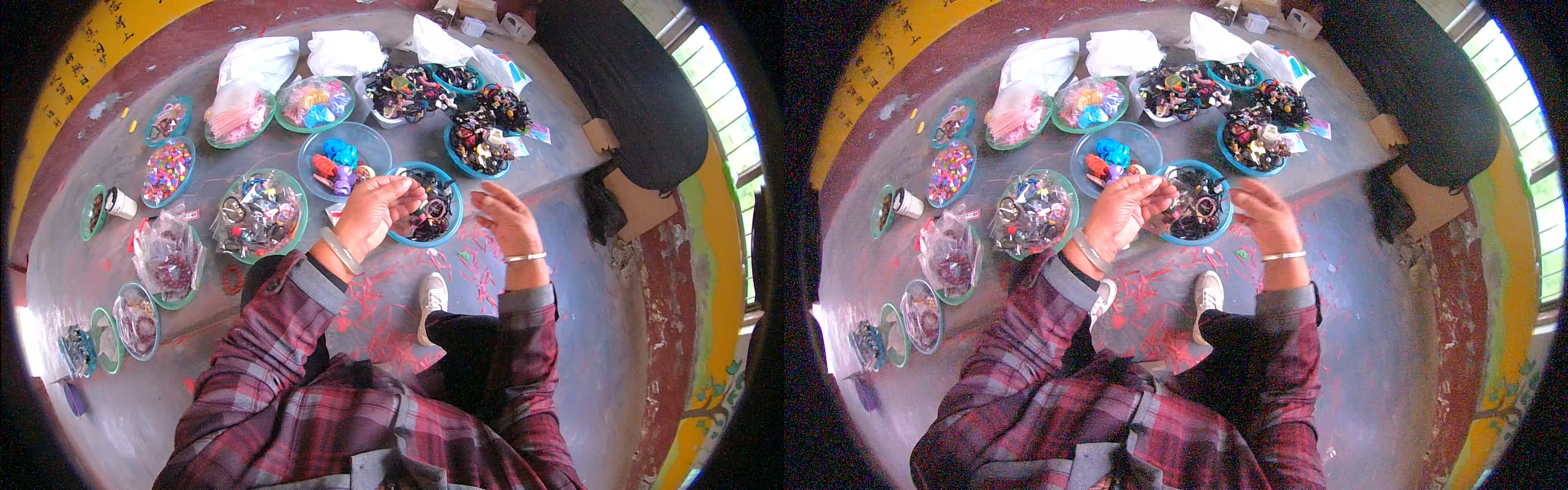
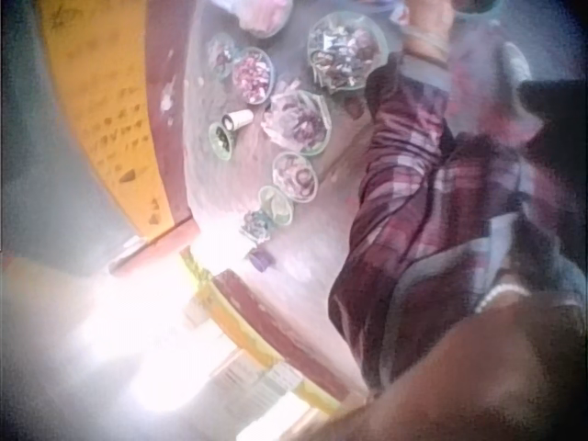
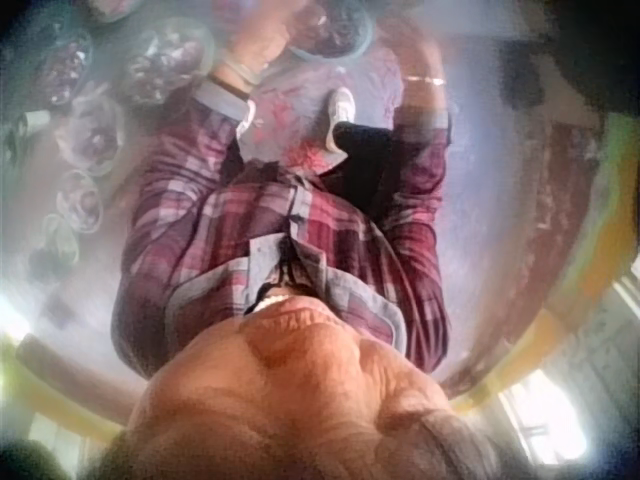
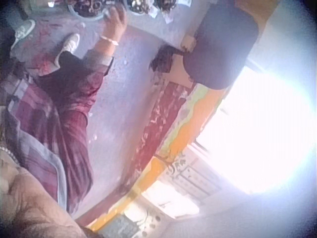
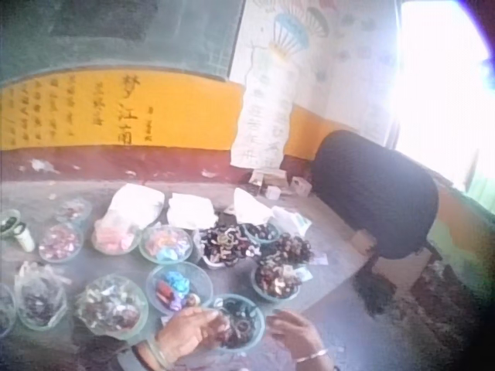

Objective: The person sits on the floor surrounded by bowls of small trinkets and hair accessories. They pick up individual items, place them into small clear plastic bags, and then put the filled bags into a larger container.

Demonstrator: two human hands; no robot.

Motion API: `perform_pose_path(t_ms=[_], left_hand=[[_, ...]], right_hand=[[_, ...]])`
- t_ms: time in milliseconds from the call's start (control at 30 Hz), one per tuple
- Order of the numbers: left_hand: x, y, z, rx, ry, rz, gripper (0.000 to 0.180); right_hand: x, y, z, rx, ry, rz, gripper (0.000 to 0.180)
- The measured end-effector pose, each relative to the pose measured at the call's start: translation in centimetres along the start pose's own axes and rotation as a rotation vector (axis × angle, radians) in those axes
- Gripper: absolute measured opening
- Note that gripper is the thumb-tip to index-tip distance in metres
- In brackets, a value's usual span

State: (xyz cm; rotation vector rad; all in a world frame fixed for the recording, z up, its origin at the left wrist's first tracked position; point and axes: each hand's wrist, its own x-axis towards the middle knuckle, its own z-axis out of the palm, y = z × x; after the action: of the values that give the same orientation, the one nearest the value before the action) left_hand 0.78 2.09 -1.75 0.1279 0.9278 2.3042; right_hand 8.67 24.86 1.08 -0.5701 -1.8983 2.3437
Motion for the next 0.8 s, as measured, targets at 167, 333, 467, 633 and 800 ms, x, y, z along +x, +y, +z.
perform_pose_path(t_ms=[167, 333, 467, 633, 800], left_hand=[[0.0, 0.1, 0.0, -0.085, -0.008, -0.012, 0.017], [-0.2, -0.2, 0.0, -0.153, -0.016, -0.032, 0.017], [-0.3, -0.3, 0.2, -0.158, -0.026, -0.054, 0.018], [-0.7, 0.2, 0.7, -0.159, -0.055, -0.044, 0.019], [-1.1, 1.1, 1.6, -0.003, -0.122, -0.048, 0.021]], right_hand=[[-1.5, 1.4, 5.9, 0.015, -0.068, 0.007, 0.029], [-1.7, 2.5, 7.7, 0.106, 0.011, -0.060, 0.010], [-1.7, 2.8, 7.9, 0.062, 0.066, -0.118, 0.006], [-1.6, 2.9, 7.6, 0.056, 0.056, -0.159, 0.002], [-1.9, 2.2, 7.0, 0.054, 0.060, -0.153, 0.001]])
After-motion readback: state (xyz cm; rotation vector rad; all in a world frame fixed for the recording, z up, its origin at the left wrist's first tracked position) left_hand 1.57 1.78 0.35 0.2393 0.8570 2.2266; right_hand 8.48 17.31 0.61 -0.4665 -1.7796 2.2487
